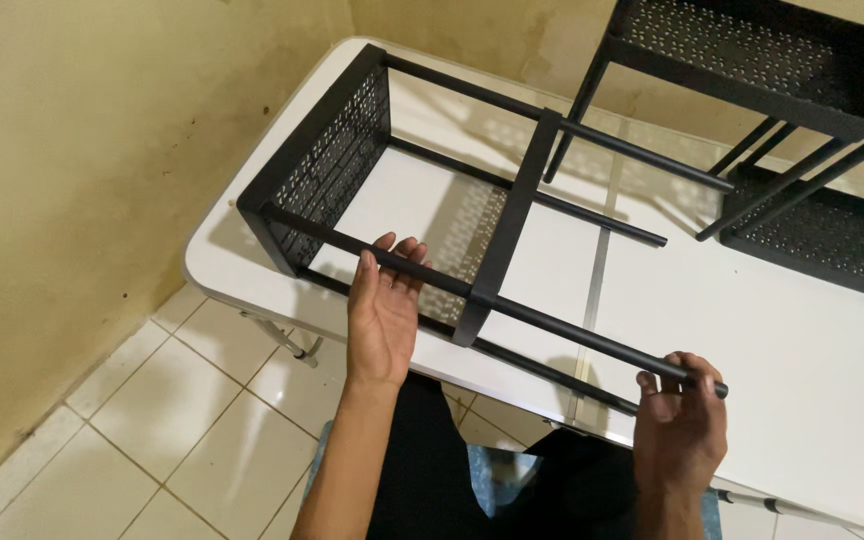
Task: The person assembles a black metal shelving unit on a white table. They insert perforated metal shelves into the frame and attach the vertical support legs, securing the structure by hand.
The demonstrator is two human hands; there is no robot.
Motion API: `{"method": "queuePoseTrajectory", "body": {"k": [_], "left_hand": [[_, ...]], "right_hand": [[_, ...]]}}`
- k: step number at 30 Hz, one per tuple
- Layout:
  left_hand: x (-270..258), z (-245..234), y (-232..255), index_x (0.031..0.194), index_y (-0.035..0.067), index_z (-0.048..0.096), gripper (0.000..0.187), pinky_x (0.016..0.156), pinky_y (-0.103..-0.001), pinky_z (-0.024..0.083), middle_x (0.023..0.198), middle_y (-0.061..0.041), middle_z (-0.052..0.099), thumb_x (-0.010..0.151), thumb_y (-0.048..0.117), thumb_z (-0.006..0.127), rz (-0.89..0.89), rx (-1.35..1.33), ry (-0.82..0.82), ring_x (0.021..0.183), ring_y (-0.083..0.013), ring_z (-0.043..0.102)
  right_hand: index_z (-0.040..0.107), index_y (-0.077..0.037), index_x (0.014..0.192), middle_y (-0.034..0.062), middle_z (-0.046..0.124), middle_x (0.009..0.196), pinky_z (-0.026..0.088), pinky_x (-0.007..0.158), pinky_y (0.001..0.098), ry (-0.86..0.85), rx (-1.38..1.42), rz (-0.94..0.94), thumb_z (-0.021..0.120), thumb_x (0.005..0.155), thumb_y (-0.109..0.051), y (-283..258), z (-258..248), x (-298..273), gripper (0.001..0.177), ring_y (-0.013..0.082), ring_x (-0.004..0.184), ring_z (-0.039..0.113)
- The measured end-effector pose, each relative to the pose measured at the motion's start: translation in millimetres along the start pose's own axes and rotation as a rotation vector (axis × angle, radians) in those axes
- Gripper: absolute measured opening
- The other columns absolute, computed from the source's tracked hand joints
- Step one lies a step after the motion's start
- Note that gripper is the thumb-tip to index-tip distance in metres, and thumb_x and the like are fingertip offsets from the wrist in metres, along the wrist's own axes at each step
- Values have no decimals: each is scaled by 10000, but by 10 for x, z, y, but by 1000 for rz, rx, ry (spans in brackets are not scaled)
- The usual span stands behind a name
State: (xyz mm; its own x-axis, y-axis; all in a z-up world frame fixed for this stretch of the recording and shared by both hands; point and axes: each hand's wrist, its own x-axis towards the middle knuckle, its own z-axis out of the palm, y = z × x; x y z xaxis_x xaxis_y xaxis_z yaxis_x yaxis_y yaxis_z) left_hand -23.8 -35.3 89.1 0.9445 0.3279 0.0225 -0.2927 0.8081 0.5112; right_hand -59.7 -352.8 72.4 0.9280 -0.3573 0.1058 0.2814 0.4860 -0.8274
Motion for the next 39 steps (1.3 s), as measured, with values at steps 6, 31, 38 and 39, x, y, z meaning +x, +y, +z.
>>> {"method": "queuePoseTrajectory", "body": {"k": [6, 31, 38, 39], "left_hand": [[126, -17, -100, 1107, 77, 570, 254, 1077, -410, 467, 999, -43, 561, 1063, 319, 632, 22, -174, -15, 1015, -201, 565], [400, 644, 821, 726, 69, 764, 543, 905, -466, 420, 622, -109, 691, 1053, 408, 493, 318, 2022, -668, 562, -255, 633], [496, 332, 451, 412, 80, 593, 744, 414, -407, 387, 327, -104, 450, 1085, 374, 475, 537, 1994, -669, 276, -259, 434], [475, 289, 418, 413, 85, 590, 734, 414, -404, 386, 335, -106, 457, 1083, 362, 478, 563, 1990, -651, 280, -258, 436]], "right_hand": [[636, 7, 1223, 117, 643, 1062, 469, 930, 383, -82, -167, 7, 580, 1103, -133, -121, -288, 38, 193, 198, 993, 604], [602, 28, 1300, 194, 653, 1233, 467, 1081, 419, -330, -322, -75, 458, 1148, -346, -576, -467, 262, 429, 309, 1247, 608], [670, 62, 1180, 201, 682, 935, 491, 618, 333, -583, -557, 89, 482, 1076, -284, -329, -540, 651, 406, 211, 722, 625], [681, 75, 1142, 203, 676, 897, 446, 521, 298, -585, -542, 84, 505, 1073, -236, -303, -533, 667, 364, 176, 625, 582]]}}
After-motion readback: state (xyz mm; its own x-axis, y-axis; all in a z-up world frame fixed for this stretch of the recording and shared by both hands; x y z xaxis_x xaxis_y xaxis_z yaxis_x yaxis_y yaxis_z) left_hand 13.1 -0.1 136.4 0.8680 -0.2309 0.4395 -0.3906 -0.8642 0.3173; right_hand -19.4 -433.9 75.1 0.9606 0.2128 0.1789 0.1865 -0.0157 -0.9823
